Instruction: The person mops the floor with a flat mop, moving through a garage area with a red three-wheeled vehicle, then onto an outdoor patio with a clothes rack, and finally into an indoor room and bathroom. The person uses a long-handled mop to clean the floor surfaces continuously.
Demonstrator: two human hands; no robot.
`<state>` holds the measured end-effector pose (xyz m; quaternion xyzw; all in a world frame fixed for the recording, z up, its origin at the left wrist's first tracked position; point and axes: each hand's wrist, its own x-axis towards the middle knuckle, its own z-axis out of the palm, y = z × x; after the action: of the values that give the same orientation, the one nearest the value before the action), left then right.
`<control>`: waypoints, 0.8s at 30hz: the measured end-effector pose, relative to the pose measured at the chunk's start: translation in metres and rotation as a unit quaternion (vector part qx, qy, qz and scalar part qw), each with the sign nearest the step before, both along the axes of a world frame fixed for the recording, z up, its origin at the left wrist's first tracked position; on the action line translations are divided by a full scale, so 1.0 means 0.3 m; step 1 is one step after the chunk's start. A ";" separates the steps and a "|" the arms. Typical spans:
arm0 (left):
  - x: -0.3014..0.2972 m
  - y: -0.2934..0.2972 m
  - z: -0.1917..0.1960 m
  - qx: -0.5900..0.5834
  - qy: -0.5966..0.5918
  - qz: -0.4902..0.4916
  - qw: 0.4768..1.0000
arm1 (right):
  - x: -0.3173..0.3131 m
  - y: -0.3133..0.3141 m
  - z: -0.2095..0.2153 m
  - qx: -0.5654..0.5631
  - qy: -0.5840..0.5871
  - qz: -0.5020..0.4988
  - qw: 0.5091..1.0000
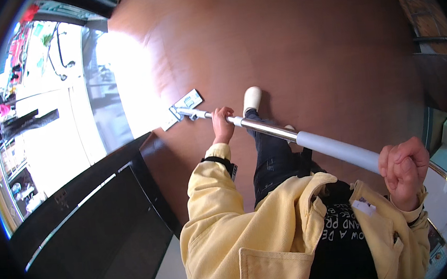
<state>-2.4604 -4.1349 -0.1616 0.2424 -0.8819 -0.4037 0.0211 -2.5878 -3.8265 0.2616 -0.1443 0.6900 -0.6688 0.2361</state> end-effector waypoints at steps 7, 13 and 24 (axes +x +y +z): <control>-0.920 0.011 -0.045 -0.038 0.025 -0.190 0.981 | -0.275 0.034 0.032 0.083 0.074 -0.200 0.974; -1.457 0.567 0.003 -0.042 -0.005 -0.406 0.913 | -0.202 0.300 0.083 0.076 0.033 -0.438 0.895; -1.214 1.830 0.012 0.236 0.067 -0.643 0.726 | 0.241 0.953 0.151 0.705 0.252 -0.430 0.504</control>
<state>-2.8248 -3.5859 -0.1579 -0.4130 -0.6990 -0.5314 -0.2420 -2.5155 -3.5408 0.3070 0.2221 0.9409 0.0848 -0.2412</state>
